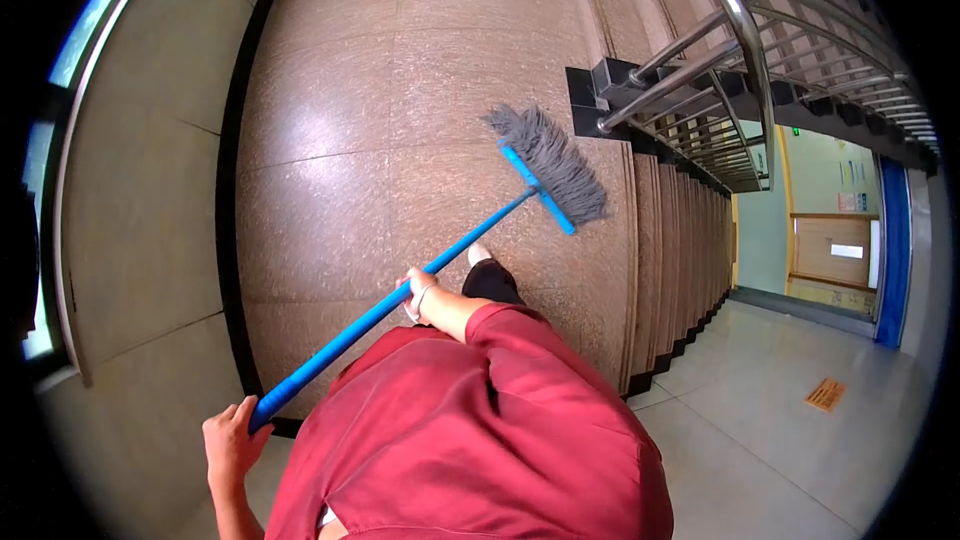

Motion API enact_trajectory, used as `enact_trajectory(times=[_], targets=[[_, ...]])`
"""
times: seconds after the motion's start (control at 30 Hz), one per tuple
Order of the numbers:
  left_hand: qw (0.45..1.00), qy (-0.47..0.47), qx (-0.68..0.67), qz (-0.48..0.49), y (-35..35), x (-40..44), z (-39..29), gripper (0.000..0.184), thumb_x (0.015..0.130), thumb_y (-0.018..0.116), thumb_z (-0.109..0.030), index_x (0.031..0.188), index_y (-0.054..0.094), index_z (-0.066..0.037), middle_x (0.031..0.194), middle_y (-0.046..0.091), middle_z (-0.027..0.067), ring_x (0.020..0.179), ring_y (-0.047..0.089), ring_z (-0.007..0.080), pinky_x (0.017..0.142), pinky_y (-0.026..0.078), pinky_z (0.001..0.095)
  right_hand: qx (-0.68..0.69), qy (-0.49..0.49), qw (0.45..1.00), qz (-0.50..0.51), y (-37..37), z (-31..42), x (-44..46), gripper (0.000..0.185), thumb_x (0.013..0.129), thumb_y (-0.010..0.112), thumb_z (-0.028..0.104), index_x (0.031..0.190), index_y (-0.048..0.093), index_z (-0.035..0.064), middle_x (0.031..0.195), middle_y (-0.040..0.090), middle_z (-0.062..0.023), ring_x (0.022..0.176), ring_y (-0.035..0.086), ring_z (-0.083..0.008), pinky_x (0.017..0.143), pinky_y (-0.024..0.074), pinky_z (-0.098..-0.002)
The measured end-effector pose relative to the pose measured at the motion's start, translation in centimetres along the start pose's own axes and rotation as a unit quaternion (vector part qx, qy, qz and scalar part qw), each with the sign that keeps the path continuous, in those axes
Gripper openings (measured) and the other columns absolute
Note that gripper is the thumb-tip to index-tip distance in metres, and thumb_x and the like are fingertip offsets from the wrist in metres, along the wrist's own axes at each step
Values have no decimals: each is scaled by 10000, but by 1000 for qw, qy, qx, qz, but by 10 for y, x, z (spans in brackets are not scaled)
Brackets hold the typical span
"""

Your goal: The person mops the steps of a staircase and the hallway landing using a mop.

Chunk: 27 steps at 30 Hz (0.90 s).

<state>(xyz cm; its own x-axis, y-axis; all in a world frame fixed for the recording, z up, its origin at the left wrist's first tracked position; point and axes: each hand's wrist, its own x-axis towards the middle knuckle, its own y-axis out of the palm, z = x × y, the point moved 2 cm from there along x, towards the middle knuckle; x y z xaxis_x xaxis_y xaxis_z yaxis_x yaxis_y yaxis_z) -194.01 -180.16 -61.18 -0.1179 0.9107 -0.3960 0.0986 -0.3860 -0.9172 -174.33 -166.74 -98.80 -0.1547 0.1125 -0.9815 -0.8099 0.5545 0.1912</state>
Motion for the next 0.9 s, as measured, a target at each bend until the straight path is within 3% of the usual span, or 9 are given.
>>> enact_trajectory(times=[0.07, 0.23, 0.4, 0.47, 0.63, 0.67, 0.7, 0.73, 0.9], targets=[[1000, -9, 4, 4, -11, 3, -4, 386, 495, 670, -223, 823, 503, -107, 555, 471, 52, 498, 495, 221, 448, 386, 318, -70, 97, 993, 13, 5, -5, -2, 56, 725, 409, 118, 703, 420, 69, 597, 490, -63, 532, 521, -174, 448, 437, -322], [997, -76, 1, -21, -39, 52, -20, 305, 475, 666, -191, 736, 532, -106, 543, 490, 71, 489, 495, 243, 455, 397, 323, -55, 121, 991, 5, 29, 26, -13, 91, 742, 411, 132, 719, 403, 45, 615, 470, -76, 548, 509, -187, 466, 438, -336], [998, -60, 17, -20, -58, 126, -62, 318, 471, 671, -215, 738, 534, -111, 550, 496, 73, 495, 500, 239, 462, 399, 327, -10, 119, 993, 4, 34, 102, -1, 64, 709, 400, 94, 726, 399, 32, 618, 454, -85, 537, 497, -187, 469, 437, -338], [999, -50, 21, -9, -61, 158, -88, 321, 474, 670, -229, 740, 535, -111, 554, 499, 73, 499, 503, 238, 465, 401, 329, 42, 95, 994, -14, 25, 143, 14, 55, 688, 401, 71, 730, 400, 35, 613, 441, -91, 532, 488, -193, 471, 440, -317], [998, 18, 34, 39, -55, 236, -180, 285, 560, 632, -248, 792, 521, -126, 593, 520, 66, 555, 527, 231, 484, 419, 334, 68, -94, 993, -29, -10, 279, 10, 57, 659, 426, 43, 682, 376, 60, 519, 379, -79, 426, 412, -195, 394, 386, -329], [998, 42, 35, 15, -47, 248, -191, 258, 593, 605, -261, 804, 517, -141, 596, 521, 58, 531, 526, 231, 465, 418, 334, 59, -91, 992, -64, -14, 303, 1, 79, 675, 421, 58, 641, 350, 59, 510, 359, -70, 409, 388, -181, 372, 369, -314], [997, 51, 56, 18, -33, 258, -195, 243, 614, 587, -279, 805, 517, -146, 597, 521, 54, 517, 524, 231, 453, 416, 334, 79, -99, 990, -62, -40, 310, 90, 84, 693, 430, 100, 650, 404, 34, 574, 437, -95, 475, 454, -205, 451, 427, -339], [995, 61, 77, 21, -25, 267, -201, 231, 634, 568, -297, 806, 516, -151, 598, 522, 49, 503, 523, 232, 440, 414, 334, 124, -100, 983, -92, -45, 329, 93, 86, 692, 440, 101, 659, 406, 29, 594, 441, -96, 491, 468, -205, 450, 434, -332], [995, 90, 35, 15, -50, 292, -213, 291, 649, 554, -359, 838, 522, -140, 585, 520, 55, 505, 525, 229, 442, 415, 324, 102, -68, 991, -60, -23, 353, 19, 75, 686, 458, 85, 686, 404, 32, 576, 422, -87, 495, 464, -202, 439, 429, -308]])
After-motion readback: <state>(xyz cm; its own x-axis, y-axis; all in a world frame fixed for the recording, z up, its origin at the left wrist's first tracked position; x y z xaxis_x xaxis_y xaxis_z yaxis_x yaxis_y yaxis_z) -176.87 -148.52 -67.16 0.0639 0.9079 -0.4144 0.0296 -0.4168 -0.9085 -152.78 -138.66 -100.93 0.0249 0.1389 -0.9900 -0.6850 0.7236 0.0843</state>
